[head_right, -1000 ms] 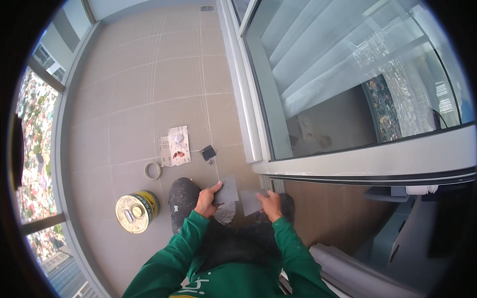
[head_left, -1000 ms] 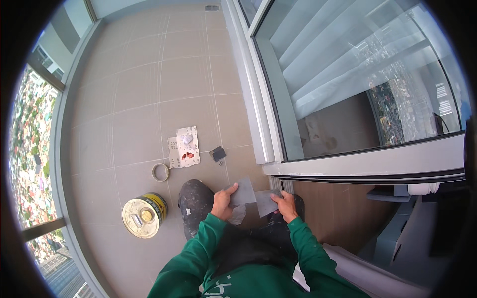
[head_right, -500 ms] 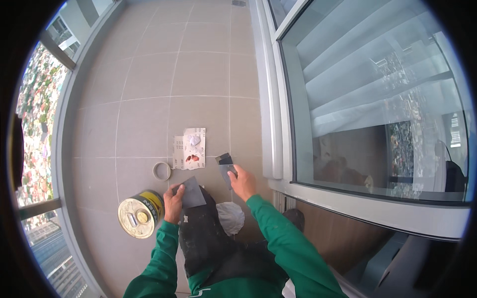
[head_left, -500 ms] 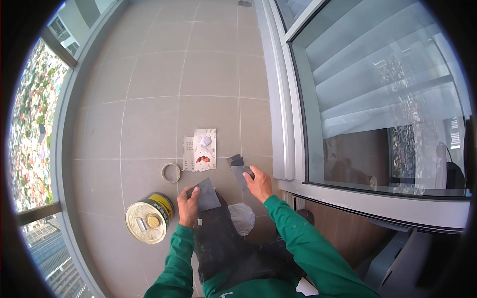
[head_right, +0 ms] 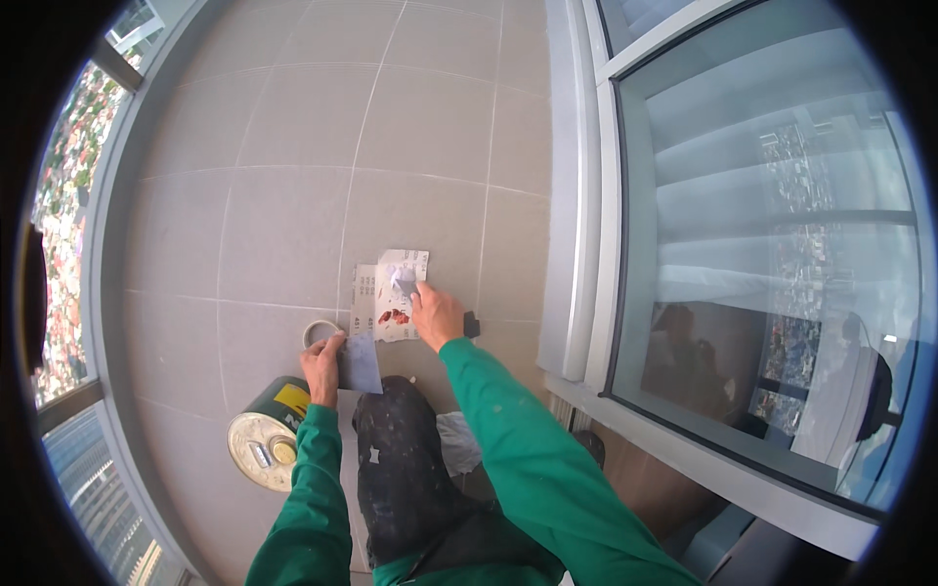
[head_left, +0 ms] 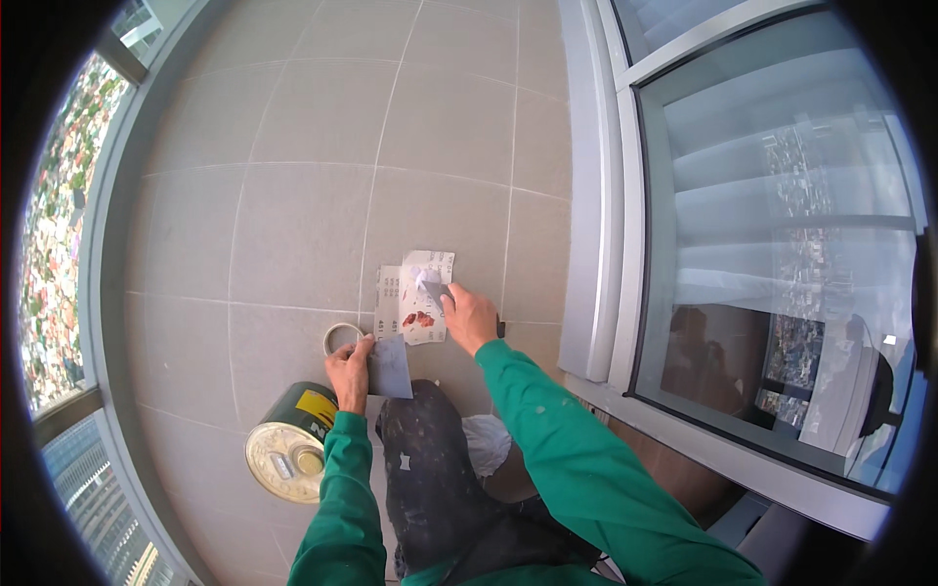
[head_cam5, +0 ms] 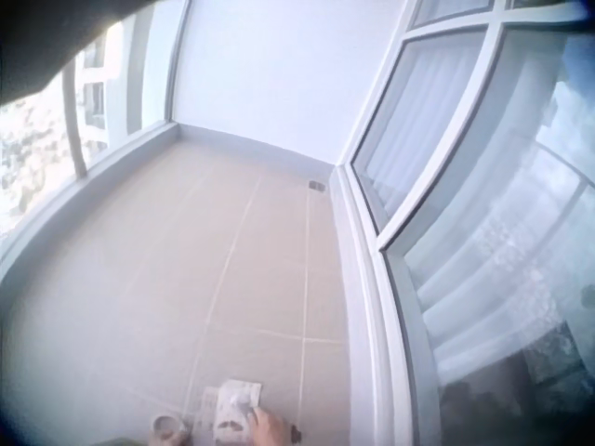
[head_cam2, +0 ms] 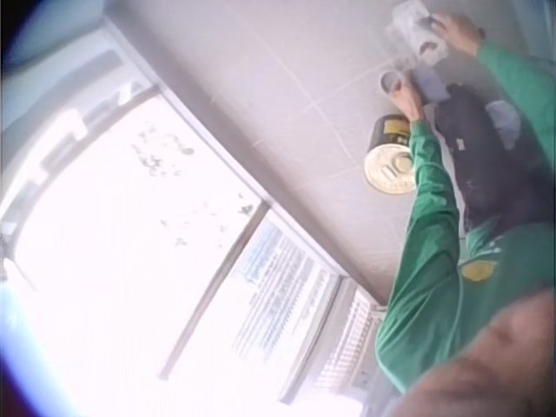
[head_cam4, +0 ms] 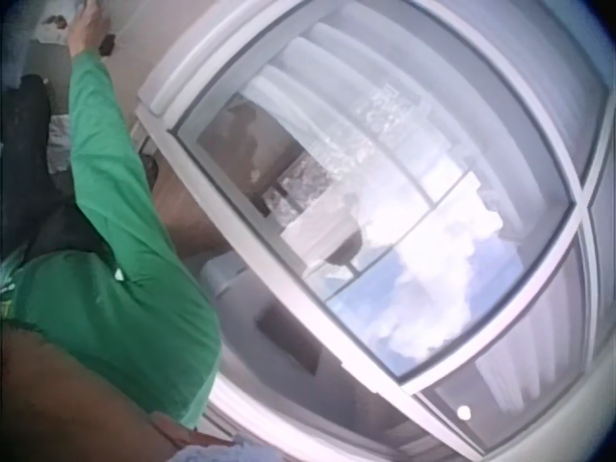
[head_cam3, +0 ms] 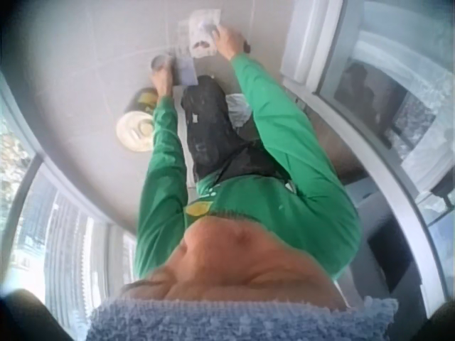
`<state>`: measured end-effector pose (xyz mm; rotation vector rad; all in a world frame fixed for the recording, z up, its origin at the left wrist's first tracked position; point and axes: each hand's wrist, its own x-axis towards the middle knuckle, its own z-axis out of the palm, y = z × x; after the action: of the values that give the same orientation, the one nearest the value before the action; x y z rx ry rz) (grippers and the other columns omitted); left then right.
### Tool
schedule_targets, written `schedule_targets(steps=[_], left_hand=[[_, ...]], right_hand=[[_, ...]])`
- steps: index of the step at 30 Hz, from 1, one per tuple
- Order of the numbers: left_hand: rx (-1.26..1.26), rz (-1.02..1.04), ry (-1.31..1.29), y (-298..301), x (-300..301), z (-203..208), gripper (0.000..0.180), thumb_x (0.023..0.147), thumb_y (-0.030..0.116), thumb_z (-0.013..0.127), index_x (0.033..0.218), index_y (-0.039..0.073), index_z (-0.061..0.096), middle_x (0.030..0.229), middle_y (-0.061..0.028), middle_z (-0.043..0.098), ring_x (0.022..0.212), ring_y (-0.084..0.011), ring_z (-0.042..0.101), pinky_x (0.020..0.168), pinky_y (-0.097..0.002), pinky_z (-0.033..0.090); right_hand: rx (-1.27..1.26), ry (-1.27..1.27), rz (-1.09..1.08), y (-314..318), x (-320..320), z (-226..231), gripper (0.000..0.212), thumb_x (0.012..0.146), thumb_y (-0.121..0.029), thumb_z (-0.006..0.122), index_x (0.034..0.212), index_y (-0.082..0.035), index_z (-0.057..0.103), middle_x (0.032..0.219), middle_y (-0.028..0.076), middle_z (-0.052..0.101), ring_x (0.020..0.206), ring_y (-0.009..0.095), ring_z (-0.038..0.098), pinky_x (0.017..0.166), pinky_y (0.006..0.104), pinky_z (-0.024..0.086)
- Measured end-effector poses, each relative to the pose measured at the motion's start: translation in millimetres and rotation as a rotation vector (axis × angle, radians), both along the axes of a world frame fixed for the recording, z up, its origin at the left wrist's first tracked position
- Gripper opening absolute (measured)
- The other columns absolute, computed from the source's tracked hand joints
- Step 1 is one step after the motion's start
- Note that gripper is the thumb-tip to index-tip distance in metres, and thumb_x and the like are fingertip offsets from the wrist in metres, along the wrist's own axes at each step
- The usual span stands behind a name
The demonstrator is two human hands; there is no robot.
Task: The person sands the bottom track of a sliding glass door frame using a sanding block. They repeatedly rub the sandpaper along the metal track, occasionally switching hands or adjusting the sanding block. The person also briefly handles a small piece of paper or label on the floor.
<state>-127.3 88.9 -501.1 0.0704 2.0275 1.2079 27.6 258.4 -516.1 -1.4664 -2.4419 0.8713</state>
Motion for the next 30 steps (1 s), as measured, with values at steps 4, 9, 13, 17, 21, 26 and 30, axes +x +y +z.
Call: schedule_targets(steps=[4,9,13,17,21,26,30], left_hand=[[-0.095,-0.018,0.034,-3.4,1.7,-19.5,0.044,0.079,0.036,0.076,0.085,-0.008,0.073,0.071,-0.0088,0.066,0.068,-0.0136,0.057,0.063,-0.0293,0.045],[-0.103,-0.041,0.007,-4.3,6.6,-30.3,0.05,0.078,0.039,0.075,0.096,-0.007,0.074,0.078,-0.0161,0.071,0.075,-0.0195,0.063,0.075,-0.0331,0.05],[-0.122,-0.048,-0.037,-4.2,7.3,-33.0,0.051,0.078,0.04,0.075,0.099,-0.007,0.074,0.084,-0.0174,0.072,0.08,-0.02,0.065,0.079,-0.0324,0.05],[-0.085,-0.04,-0.081,-7.2,9.0,-43.5,0.05,0.078,0.038,0.074,0.103,-0.006,0.074,0.089,-0.0185,0.073,0.085,-0.0208,0.066,0.083,-0.0318,0.05],[-0.066,-0.025,-0.094,-7.7,11.8,-45.4,0.049,0.079,0.037,0.074,0.104,-0.006,0.074,0.09,-0.0182,0.073,0.086,-0.0205,0.066,0.083,-0.0316,0.05],[-0.036,-0.032,-0.073,-8.7,13.3,-40.9,0.048,0.08,0.036,0.073,0.103,-0.007,0.073,0.089,-0.0156,0.073,0.084,-0.0189,0.065,0.081,-0.0317,0.049],[-0.019,-0.011,-0.134,-10.7,11.1,-32.9,0.05,0.081,0.036,0.072,0.103,-0.009,0.072,0.082,-0.0085,0.07,0.075,-0.0165,0.06,0.074,-0.0314,0.048]], right_hand=[[-0.013,-0.022,0.024,1.8,-10.4,0.7,0.015,0.092,-0.019,0.059,0.092,-0.005,0.059,0.078,0.021,0.065,0.075,0.044,0.063,0.066,0.0546,0.048],[0.077,-0.003,0.055,-0.6,-15.9,-17.3,0.015,0.089,-0.019,0.062,0.091,-0.004,0.061,0.078,0.02,0.066,0.072,0.042,0.064,0.065,0.0527,0.049],[0.131,-0.051,0.131,-7.3,-19.2,-30.1,0.009,0.085,-0.014,0.063,0.086,-0.005,0.061,0.081,0.017,0.066,0.074,0.039,0.066,0.066,0.05,0.052],[0.115,-0.129,0.22,-20.8,-32.3,-28.4,0.009,0.081,-0.014,0.066,0.082,-0.005,0.063,0.081,0.016,0.065,0.075,0.037,0.067,0.065,0.0479,0.053],[0.102,-0.176,0.293,-29.4,-34.9,-22.1,0.012,0.079,-0.016,0.069,0.082,-0.005,0.064,0.081,0.016,0.065,0.075,0.037,0.067,0.065,0.0475,0.053],[0.077,-0.135,0.352,-6.3,-13.9,-13.6,0.011,0.081,-0.015,0.068,0.082,-0.005,0.065,0.08,0.015,0.065,0.075,0.036,0.065,0.065,0.0479,0.052],[0.066,0.084,0.243,1.6,5.0,11.0,0.013,0.085,-0.016,0.066,0.09,-0.004,0.067,0.083,0.016,0.067,0.075,0.037,0.065,0.064,0.0477,0.05]])
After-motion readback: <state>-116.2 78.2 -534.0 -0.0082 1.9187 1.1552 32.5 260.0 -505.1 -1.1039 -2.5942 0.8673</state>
